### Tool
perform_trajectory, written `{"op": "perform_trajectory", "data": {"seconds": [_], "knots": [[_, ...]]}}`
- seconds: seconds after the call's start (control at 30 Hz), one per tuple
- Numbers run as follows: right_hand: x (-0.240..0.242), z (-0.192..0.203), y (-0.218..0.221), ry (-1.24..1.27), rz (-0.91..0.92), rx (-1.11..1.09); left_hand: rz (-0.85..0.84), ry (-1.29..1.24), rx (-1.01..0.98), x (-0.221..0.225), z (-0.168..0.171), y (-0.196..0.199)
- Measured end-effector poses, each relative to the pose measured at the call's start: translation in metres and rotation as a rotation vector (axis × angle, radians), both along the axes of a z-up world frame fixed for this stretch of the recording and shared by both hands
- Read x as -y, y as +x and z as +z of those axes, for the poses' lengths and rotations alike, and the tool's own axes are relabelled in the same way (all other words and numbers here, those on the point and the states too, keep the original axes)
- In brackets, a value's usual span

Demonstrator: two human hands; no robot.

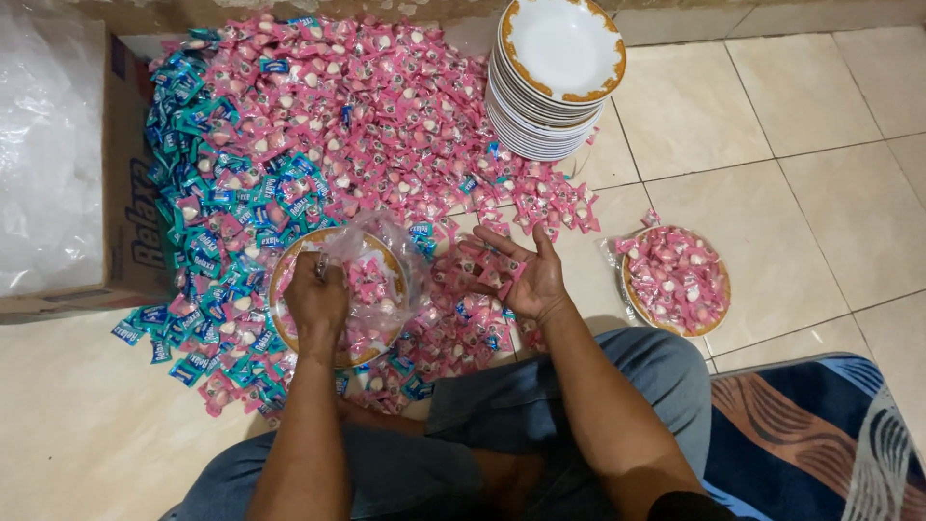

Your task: Manually packing small wrapped candies from a large pile on the floor into individual plastic bags and placing them on plates.

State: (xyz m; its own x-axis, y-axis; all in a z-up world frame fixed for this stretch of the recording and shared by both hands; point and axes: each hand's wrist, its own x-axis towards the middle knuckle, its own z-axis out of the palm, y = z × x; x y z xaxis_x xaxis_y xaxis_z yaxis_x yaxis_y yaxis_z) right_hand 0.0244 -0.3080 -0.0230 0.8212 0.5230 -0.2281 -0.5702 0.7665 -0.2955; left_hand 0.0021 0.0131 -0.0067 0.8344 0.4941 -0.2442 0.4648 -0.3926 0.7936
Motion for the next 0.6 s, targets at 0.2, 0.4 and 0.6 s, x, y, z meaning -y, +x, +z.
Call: {"op": "perform_trajectory", "data": {"seconds": [0.2, 0.4, 0.6], "knots": [[-0.002, -0.041, 0.009, -0.389, -0.184, -0.125, 0.011, -0.016, -0.004, 0.002, 0.000, -0.002], [-0.002, -0.129, 0.000, -2.132, 0.251, 0.244, 0.008, 0.003, 0.027, 0.004, 0.003, -0.002], [-0.042, -0.042, -0.019, -2.107, 0.325, 0.158, 0.022, 0.011, 0.060, -0.004, -0.006, 0.002]]}}
